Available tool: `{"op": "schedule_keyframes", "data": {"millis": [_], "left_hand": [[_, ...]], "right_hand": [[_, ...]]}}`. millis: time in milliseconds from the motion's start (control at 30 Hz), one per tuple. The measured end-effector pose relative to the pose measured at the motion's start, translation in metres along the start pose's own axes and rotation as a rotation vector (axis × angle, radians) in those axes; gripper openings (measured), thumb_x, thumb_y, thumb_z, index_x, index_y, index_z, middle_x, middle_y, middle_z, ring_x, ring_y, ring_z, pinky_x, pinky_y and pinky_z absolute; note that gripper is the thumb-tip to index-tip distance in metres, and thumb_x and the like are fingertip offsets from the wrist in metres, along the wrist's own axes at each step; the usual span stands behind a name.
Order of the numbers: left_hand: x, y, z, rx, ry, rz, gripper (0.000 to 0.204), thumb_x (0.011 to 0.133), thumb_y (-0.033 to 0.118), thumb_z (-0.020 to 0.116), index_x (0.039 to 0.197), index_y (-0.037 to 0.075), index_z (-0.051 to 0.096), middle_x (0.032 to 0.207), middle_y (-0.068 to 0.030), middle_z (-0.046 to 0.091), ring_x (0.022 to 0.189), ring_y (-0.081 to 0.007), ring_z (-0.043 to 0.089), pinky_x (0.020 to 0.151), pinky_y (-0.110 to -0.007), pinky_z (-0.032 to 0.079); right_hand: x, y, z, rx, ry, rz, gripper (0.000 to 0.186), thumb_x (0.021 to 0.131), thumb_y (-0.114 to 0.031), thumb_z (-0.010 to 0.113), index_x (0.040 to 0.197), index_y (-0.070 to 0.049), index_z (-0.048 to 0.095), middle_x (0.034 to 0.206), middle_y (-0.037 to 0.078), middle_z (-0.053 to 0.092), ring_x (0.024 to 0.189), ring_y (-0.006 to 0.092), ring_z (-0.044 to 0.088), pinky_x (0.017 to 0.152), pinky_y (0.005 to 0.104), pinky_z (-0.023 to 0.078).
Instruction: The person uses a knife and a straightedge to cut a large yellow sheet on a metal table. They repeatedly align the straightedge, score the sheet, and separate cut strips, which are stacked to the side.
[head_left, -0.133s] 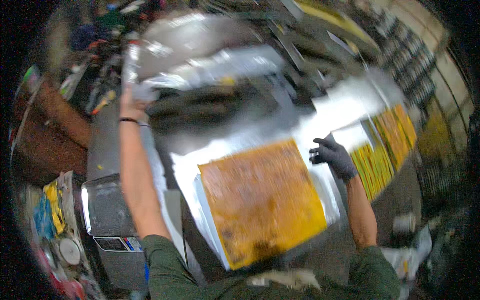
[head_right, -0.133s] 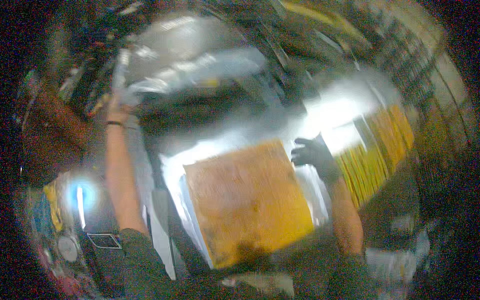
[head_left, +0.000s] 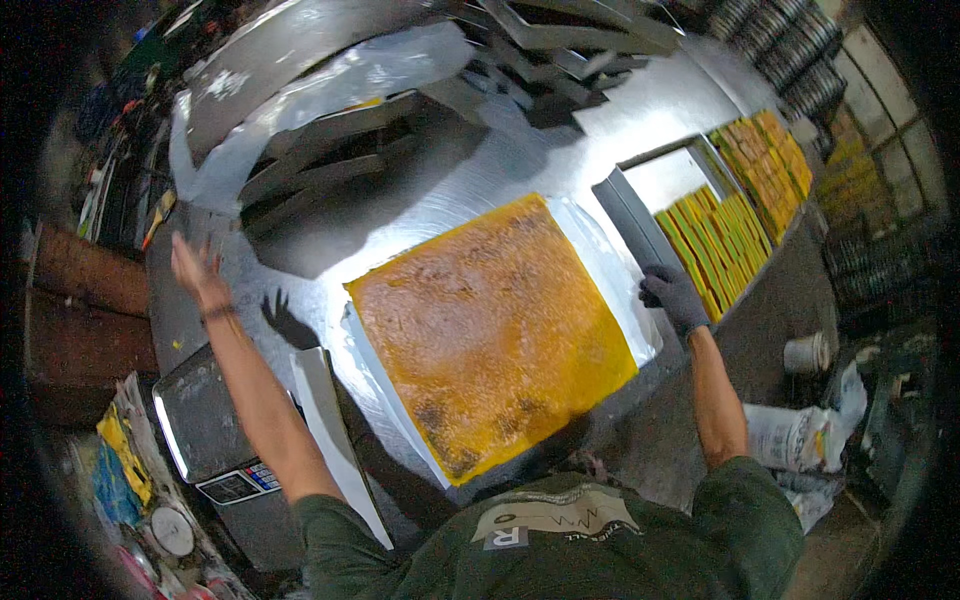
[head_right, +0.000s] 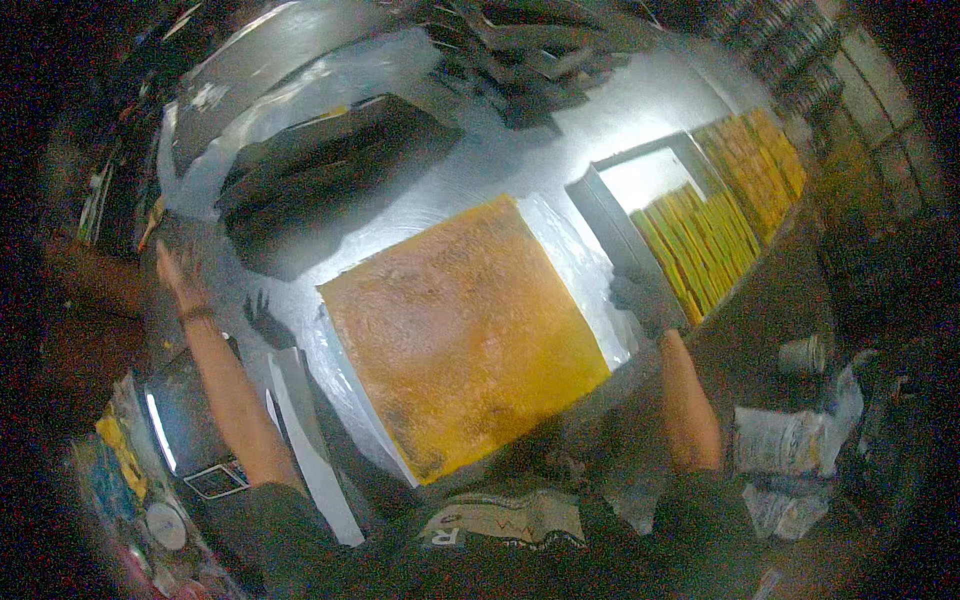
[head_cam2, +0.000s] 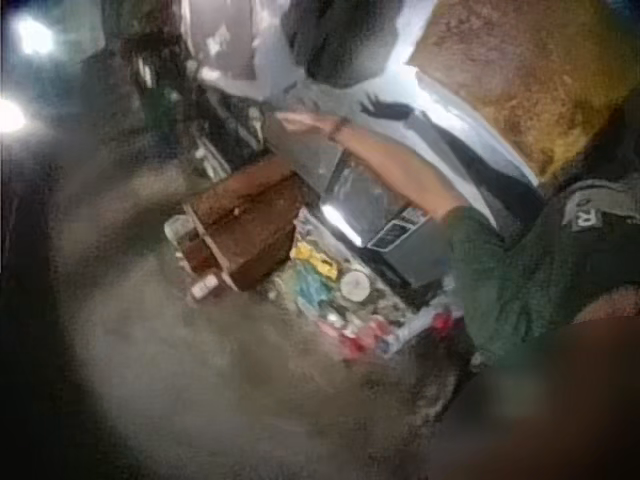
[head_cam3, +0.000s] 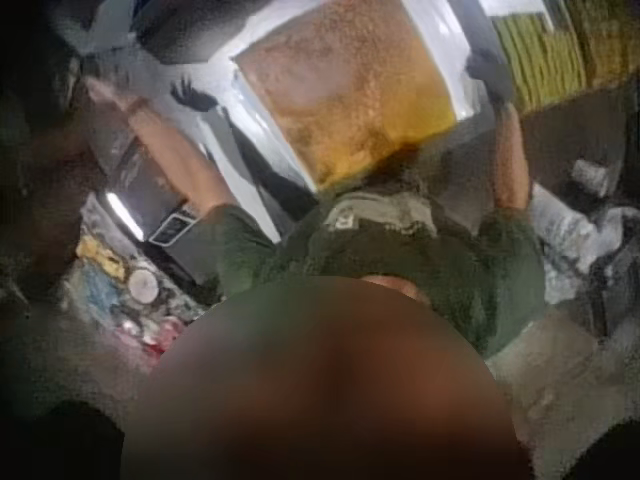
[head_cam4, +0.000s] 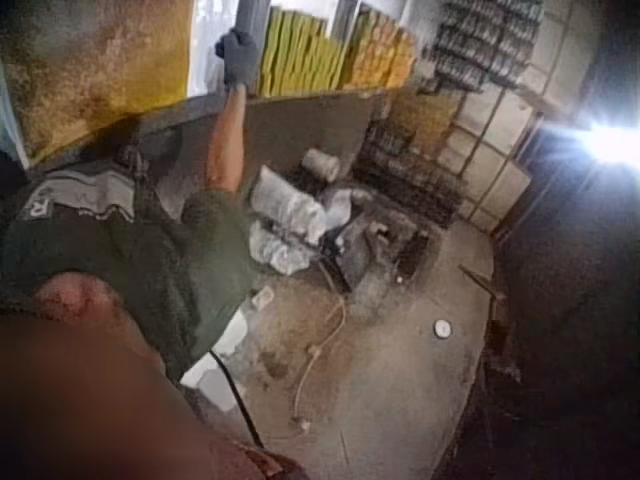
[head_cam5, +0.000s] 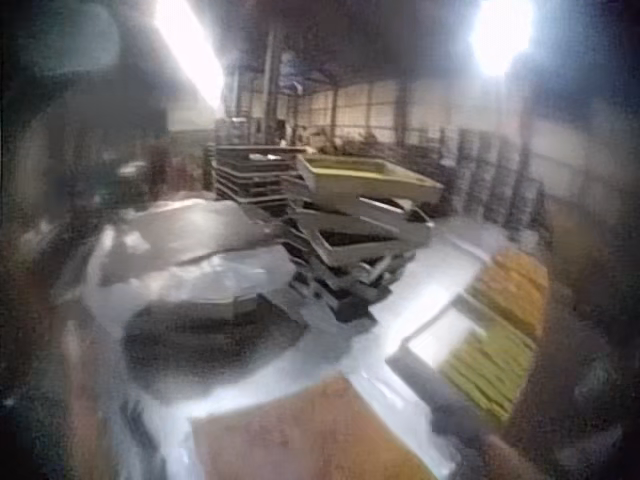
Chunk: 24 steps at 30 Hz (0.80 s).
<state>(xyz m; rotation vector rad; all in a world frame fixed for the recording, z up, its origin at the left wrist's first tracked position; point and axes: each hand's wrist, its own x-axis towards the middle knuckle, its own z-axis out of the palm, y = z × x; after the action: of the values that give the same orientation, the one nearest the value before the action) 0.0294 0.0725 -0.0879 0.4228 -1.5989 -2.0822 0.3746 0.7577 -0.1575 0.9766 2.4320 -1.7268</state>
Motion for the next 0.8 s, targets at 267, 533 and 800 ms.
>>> {"op": "schedule_keyframes", "data": {"millis": [267,533,800], "left_hand": [[-0.313,-0.113,-0.124,0.782,-0.242,-0.093,0.033,0.095,0.026,0.073,0.106,-0.004,0.064,0.101,-0.0125,0.067,0.095,-0.0237,0.062,0.093,-0.037,0.049],[-0.422,-0.131,-0.159,1.209,-0.204,-0.175,0.049,0.096,0.034,0.066,0.126,-0.004,0.061,0.114,-0.0236,0.070,0.103,-0.0367,0.068,0.092,-0.045,0.051],[-0.422,-0.147,-0.169,1.384,-0.283,-0.196,0.045,0.096,0.040,0.057,0.103,-0.002,0.072,0.104,-0.0255,0.071,0.102,-0.0404,0.068,0.088,-0.049,0.052]], "right_hand": [[-0.004,0.102,0.002,-0.838,0.159,-0.125,0.054,0.089,-0.043,0.069,0.122,0.000,0.069,0.109,0.020,0.073,0.094,0.0318,0.070,0.083,0.0456,0.054],[0.054,0.100,-0.004,0.388,-0.413,0.045,0.045,0.097,-0.033,0.062,0.125,0.001,0.068,0.108,0.023,0.071,0.101,0.0317,0.070,0.085,0.0398,0.057],[0.060,0.106,0.063,-0.843,-0.067,-0.580,0.032,0.095,-0.028,0.060,0.110,-0.001,0.071,0.110,0.025,0.070,0.105,0.0417,0.066,0.091,0.0501,0.052]]}}
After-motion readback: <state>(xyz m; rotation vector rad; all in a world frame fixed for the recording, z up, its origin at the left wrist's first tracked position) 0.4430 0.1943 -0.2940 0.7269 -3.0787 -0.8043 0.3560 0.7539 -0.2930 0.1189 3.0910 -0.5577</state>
